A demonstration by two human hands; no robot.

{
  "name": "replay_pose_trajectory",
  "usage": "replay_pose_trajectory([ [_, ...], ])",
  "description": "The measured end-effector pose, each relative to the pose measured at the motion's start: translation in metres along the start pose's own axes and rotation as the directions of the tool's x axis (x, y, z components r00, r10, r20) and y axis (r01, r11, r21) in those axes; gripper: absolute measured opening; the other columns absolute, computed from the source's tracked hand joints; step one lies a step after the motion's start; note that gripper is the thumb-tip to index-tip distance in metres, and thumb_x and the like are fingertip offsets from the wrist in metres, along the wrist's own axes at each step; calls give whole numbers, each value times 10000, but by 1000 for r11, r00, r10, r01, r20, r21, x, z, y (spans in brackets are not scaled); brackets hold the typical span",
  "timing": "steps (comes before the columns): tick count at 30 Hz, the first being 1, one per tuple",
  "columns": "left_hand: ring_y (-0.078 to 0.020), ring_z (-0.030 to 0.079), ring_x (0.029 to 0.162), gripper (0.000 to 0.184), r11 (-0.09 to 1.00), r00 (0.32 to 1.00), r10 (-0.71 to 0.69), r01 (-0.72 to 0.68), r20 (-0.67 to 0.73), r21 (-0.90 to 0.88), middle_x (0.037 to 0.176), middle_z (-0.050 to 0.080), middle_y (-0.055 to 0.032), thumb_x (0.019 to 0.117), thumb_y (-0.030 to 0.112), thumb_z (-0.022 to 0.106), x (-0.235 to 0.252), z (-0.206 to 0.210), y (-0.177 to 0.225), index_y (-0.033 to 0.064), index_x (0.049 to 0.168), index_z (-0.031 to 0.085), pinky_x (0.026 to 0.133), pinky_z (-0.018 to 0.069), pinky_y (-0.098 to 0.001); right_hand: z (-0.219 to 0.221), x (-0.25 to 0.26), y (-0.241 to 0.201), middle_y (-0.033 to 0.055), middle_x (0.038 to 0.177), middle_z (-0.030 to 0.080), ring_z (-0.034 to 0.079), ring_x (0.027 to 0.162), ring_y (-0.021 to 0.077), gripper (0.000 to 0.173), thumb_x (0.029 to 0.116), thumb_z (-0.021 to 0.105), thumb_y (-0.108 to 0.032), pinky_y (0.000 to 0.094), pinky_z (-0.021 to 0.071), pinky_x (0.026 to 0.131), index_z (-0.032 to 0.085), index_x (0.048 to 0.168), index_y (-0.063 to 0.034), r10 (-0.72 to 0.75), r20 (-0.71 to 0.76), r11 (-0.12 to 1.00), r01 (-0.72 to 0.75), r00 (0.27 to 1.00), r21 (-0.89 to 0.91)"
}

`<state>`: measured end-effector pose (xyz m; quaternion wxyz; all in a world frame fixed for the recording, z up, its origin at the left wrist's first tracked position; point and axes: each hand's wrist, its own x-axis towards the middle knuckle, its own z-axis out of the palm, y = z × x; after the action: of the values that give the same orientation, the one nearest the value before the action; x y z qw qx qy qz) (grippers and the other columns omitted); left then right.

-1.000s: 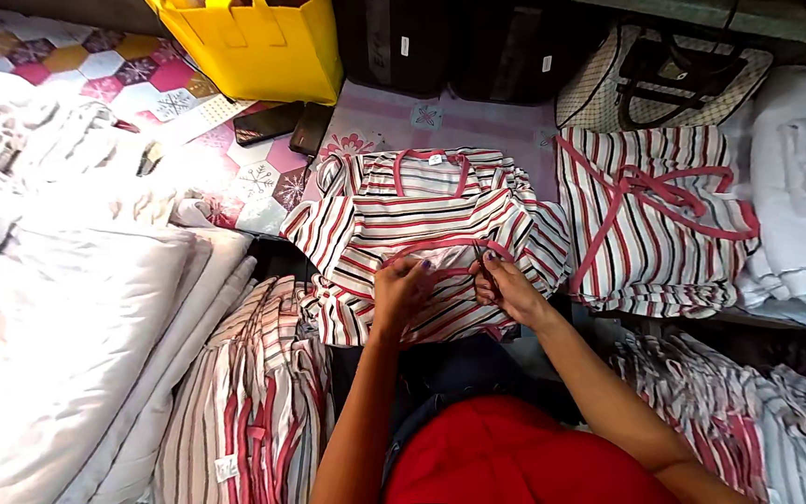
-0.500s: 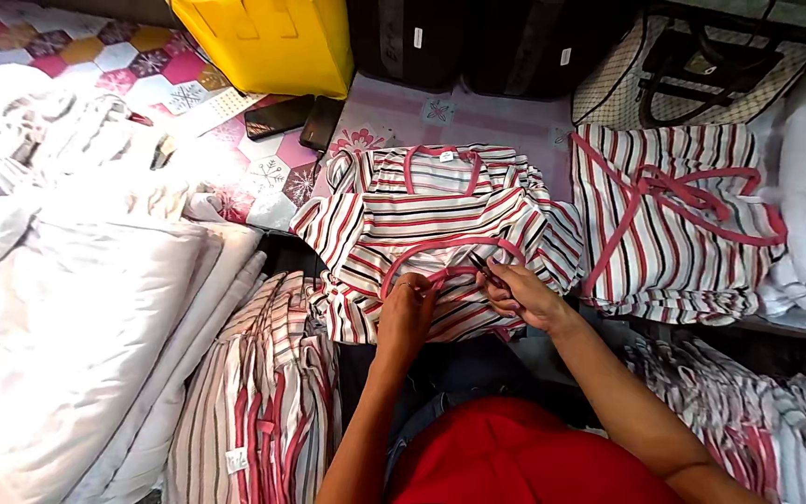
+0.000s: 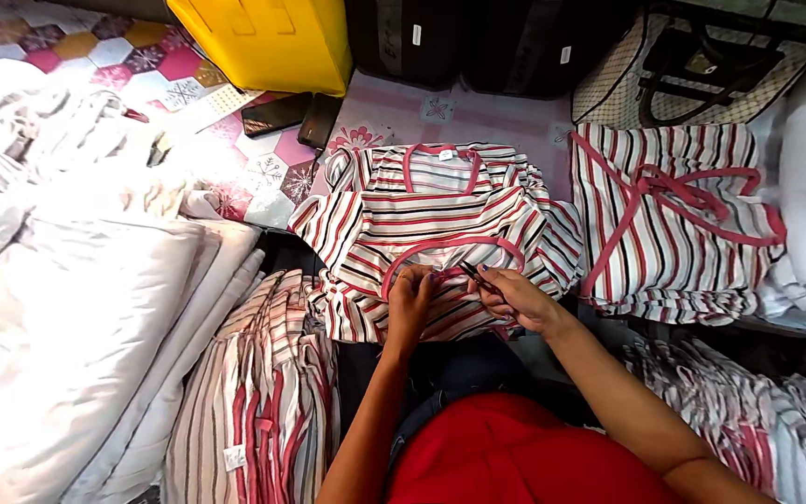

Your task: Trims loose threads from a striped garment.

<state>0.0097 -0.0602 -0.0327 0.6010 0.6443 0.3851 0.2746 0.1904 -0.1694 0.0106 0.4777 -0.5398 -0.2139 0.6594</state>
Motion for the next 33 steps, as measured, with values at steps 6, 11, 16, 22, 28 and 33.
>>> replay_pose_trajectory([
  [6, -248, 696, 834, 289, 880, 953, 300, -258, -45, 398, 1014, 694, -218, 945, 99, 681, 7, 16, -6, -69, 1180, 708, 773, 586, -362, 8, 9, 1, -103, 596, 401, 336, 434, -11, 414, 1138, 279, -340, 139, 308, 423, 586, 1009, -94, 33, -16, 999, -33, 999, 9],
  [11, -190, 714, 876, 98, 872, 919, 384, -329, -91, 362, 952, 725, -169, 910, 13, 675, 4, 18, -16, -44, 910, 754, 818, 586, -295, 4, 7, 2, -109, 590, 388, 329, 433, -16, 409, 1137, 292, -337, 137, 300, 420, 590, 991, -98, 27, -30, 1000, -27, 999, -9],
  [16, -127, 644, 955, 150, 973, 978, 201, -191, -64, 129, 1066, 645, -157, 969, 51, 607, -5, 13, -16, -74, 966, 688, 849, 546, -243, 6, 6, 5, -111, 569, 362, 292, 420, -20, 407, 1133, 310, -337, 137, 267, 408, 598, 985, -90, 83, 0, 996, -83, 997, -21],
  [22, -99, 615, 980, 142, 985, 984, 171, -170, -44, 27, 1100, 598, -140, 988, 30, 564, -10, 13, -15, -75, 980, 658, 864, 536, -220, 11, 12, 6, -114, 554, 344, 273, 409, -18, 398, 1129, 337, -361, 144, 250, 403, 593, 961, -106, 168, 21, 985, -167, 985, -48],
  [28, -95, 609, 971, 135, 975, 974, 220, -217, -52, 53, 1073, 598, -128, 982, 26, 564, -10, 14, -18, -69, 964, 658, 859, 527, -210, 15, 17, 6, -116, 545, 340, 272, 415, -15, 383, 1126, 364, -329, 153, 248, 414, 601, 934, -98, 137, 0, 986, -136, 991, -91],
  [33, -90, 614, 950, 131, 974, 972, 224, -220, -66, 54, 1070, 596, -129, 979, 16, 565, -10, 14, -19, -74, 964, 659, 841, 534, -206, 17, 21, 8, -111, 555, 345, 282, 424, -9, 372, 1125, 380, -318, 157, 252, 421, 603, 933, -91, 131, -31, 985, -134, 991, -108],
])
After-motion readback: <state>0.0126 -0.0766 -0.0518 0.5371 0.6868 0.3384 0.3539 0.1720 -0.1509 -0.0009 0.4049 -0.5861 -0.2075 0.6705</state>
